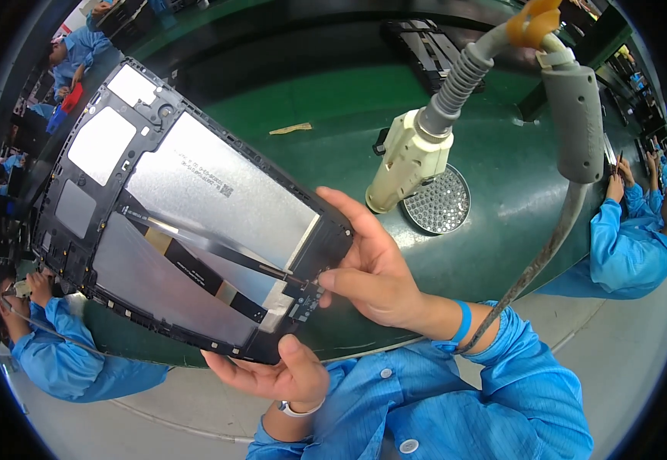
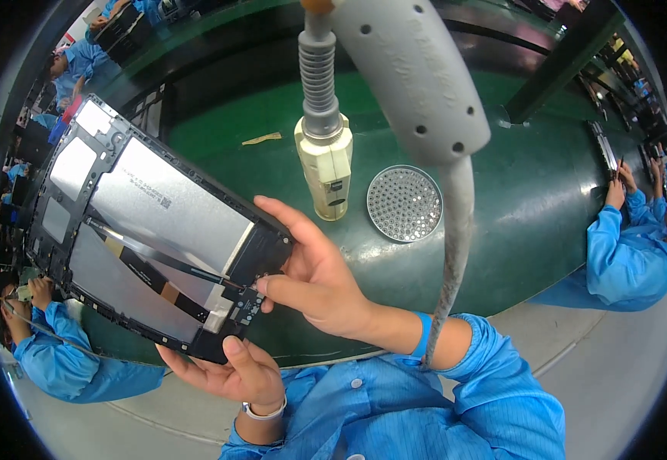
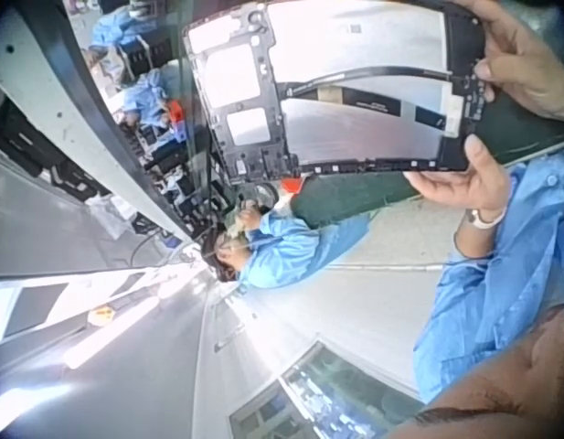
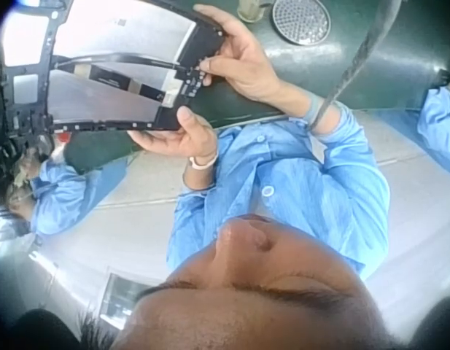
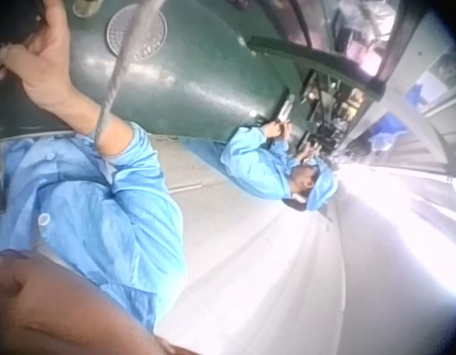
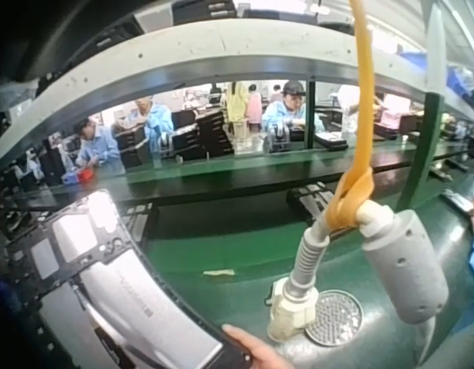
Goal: The person assembles internal electronic components into tablet-sized screen panels by hand, securing them with screws using an electric screwdriver.
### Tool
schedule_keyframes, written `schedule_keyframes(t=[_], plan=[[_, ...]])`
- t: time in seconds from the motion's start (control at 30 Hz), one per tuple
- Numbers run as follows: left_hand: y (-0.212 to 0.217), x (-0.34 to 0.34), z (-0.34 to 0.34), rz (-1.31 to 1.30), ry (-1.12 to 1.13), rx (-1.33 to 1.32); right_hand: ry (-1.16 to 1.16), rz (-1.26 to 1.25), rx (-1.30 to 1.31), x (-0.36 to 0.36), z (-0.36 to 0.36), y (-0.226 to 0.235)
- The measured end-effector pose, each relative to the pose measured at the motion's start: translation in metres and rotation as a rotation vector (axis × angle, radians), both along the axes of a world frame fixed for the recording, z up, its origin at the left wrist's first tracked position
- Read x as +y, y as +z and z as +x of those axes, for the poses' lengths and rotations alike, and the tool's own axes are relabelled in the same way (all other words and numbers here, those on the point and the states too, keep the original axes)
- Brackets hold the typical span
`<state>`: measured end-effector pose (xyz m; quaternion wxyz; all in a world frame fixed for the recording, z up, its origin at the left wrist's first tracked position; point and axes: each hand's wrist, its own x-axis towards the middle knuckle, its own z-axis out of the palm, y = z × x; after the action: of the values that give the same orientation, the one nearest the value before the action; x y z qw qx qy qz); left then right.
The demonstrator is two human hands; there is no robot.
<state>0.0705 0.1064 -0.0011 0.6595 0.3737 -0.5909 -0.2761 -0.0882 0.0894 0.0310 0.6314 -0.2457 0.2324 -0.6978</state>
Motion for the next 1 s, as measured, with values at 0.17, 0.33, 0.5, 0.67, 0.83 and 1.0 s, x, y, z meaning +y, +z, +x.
schedule_keyframes(t=[0.17, 0.33, 0.5, 0.67, 0.83, 1.0], plan=[[0.002, 0.0, 0.0, 0.029, 0.004, 0.012, 0.003, 0.008, 0.008, -0.002, 0.001, -0.001], [0.001, 0.001, 0.003, 0.056, 0.008, 0.007, -0.003, 0.018, -0.01, -0.002, 0.003, 0.0], [0.002, 0.0, 0.005, -0.038, 0.036, -0.084, -0.008, 0.022, 0.01, -0.002, 0.006, 0.001], [0.011, -0.004, 0.001, 0.1, -0.037, 0.066, -0.036, 0.011, 0.042, 0.003, 0.006, -0.004], [0.011, -0.004, -0.001, 0.159, -0.125, 0.234, -0.057, -0.017, 0.031, 0.007, 0.006, -0.006], [0.047, -0.054, 0.006, 0.385, -0.29, 0.354, -0.105, 0.018, 0.244, 0.003, 0.003, -0.003]])
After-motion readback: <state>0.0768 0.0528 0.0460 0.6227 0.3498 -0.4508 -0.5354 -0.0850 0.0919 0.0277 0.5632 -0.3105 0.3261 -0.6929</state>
